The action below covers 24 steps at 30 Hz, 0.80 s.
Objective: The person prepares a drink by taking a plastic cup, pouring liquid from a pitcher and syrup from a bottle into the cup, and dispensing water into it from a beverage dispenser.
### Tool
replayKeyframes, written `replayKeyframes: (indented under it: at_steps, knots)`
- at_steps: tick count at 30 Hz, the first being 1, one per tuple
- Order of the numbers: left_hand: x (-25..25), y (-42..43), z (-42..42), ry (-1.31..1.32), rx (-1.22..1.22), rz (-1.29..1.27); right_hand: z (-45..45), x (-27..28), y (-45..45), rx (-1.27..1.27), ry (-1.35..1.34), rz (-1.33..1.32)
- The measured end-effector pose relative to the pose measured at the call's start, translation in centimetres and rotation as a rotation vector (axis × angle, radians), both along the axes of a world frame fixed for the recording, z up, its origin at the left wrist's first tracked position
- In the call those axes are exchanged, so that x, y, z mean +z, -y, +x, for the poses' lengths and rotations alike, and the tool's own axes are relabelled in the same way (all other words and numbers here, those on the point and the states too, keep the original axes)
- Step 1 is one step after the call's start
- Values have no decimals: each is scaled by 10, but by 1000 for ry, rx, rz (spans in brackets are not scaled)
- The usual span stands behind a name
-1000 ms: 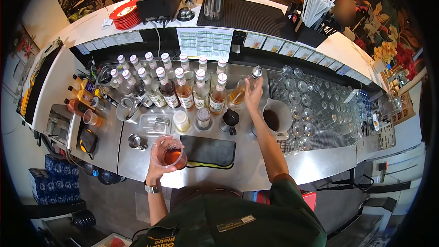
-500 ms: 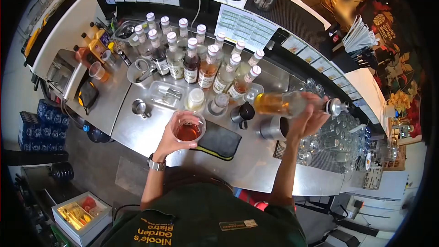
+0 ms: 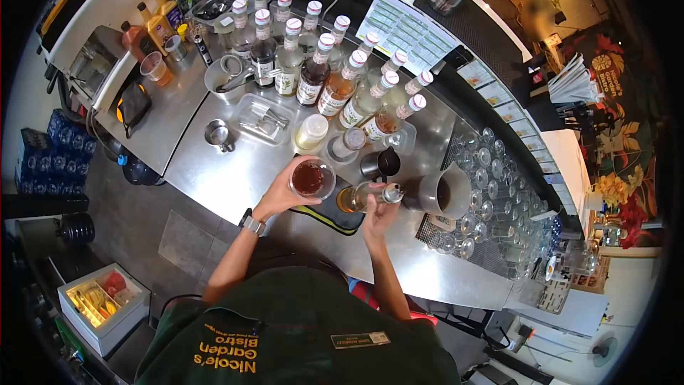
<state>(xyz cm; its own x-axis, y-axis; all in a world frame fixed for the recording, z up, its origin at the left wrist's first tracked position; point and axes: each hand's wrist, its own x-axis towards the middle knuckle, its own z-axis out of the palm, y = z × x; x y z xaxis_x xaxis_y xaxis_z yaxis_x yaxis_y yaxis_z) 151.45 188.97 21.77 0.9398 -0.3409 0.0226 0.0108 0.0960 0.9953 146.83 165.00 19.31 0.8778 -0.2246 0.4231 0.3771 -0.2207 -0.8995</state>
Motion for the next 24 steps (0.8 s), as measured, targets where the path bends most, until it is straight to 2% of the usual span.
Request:
replayKeyframes:
  at_steps: [5, 8, 12, 17, 18, 21, 24]
  knots:
    - [-55, 11, -2, -17, 5, 24, -4, -3, 1, -14, -38, 46]
    - [-61, 20, -1, -59, 1, 28, 0, 0, 4, -5, -31, 66]
    - [-24, 25, 4, -39, -42, 21, 2, 17, 14, 21, -57, -163]
    - [-18, 24, 8, 112, 23, 114, 5, 81, 9, 146, -250, -606]
    - [-19, 24, 8, 133, 31, 138, 8, 92, 4, 163, -149, -725]
    - [-43, 35, 5, 138, 87, 93, 2, 81, 14, 233, -258, -913]
    - [-71, 49, -3, 134, 119, 142, -4, 68, 33, 244, -371, -985]
